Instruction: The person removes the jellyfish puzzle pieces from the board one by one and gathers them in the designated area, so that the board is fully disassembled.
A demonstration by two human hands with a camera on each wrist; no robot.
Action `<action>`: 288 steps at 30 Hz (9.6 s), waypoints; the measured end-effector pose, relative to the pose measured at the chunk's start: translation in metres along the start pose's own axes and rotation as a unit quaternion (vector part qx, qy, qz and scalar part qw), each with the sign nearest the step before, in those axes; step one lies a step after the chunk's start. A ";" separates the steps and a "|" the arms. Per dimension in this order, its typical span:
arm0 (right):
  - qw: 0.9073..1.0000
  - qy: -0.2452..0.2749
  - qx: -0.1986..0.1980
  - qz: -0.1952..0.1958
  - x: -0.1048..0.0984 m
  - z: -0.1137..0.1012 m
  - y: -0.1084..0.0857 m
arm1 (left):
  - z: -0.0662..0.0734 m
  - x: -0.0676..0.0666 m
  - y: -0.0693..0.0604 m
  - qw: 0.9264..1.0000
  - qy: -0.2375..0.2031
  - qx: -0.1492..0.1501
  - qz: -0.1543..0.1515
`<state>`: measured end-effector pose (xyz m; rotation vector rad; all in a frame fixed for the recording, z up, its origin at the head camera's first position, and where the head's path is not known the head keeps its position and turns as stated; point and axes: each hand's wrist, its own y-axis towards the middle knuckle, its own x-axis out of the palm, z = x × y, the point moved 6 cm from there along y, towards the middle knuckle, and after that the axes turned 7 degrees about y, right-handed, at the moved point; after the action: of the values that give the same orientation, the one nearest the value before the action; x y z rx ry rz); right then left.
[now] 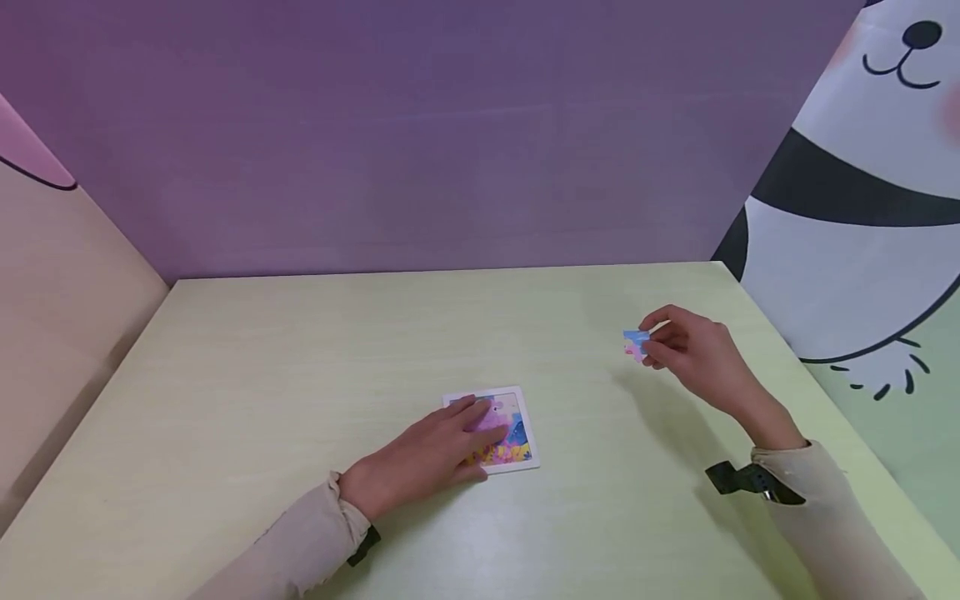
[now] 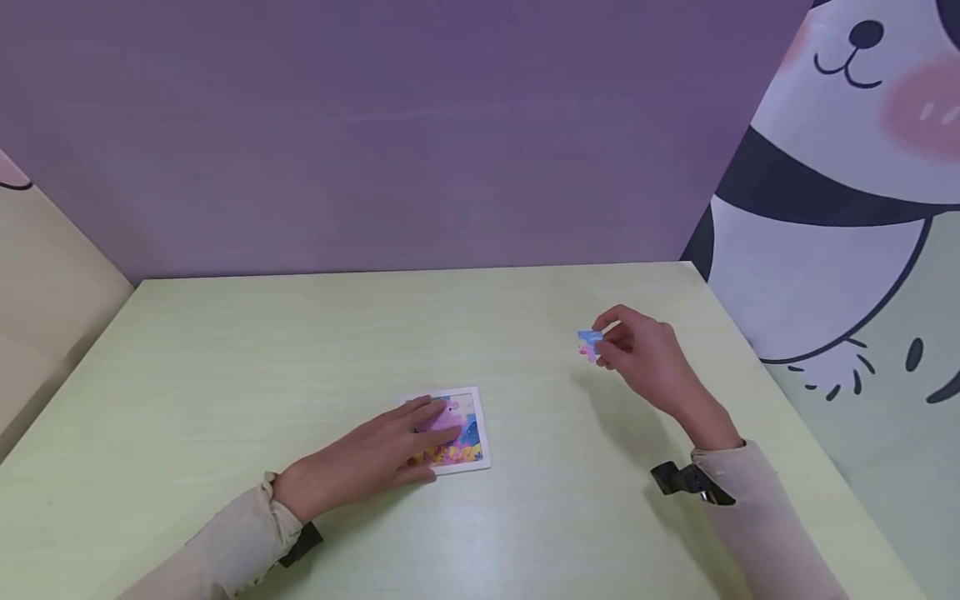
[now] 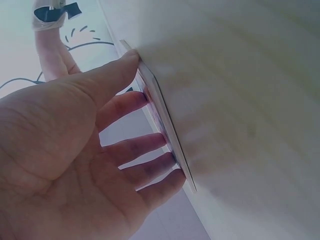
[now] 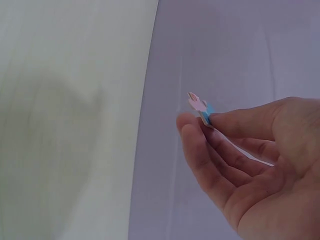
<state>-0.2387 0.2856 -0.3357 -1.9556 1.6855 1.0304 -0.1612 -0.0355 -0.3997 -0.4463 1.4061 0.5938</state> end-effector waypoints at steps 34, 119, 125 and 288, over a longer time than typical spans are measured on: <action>0.981 -0.075 0.097 -0.149 0.020 0.064 0.006 | -0.005 0.007 0.001 1.000 -0.014 -0.003 0.002; 0.978 -0.108 -0.073 -0.165 0.149 -0.098 0.031 | -0.018 0.004 -0.015 0.999 0.035 -0.011 0.006; 0.975 -0.108 -0.065 -0.181 0.169 -0.096 0.026 | -0.018 0.004 -0.017 0.999 0.033 -0.010 0.006; 0.986 -0.089 -0.001 -0.141 0.063 0.016 0.014 | -0.020 0.009 -0.019 0.999 0.008 -0.029 -0.027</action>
<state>-0.2554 0.2501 -0.3894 -1.9673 1.2698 1.0630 -0.1637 -0.0615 -0.4119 -0.5337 1.3898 0.5902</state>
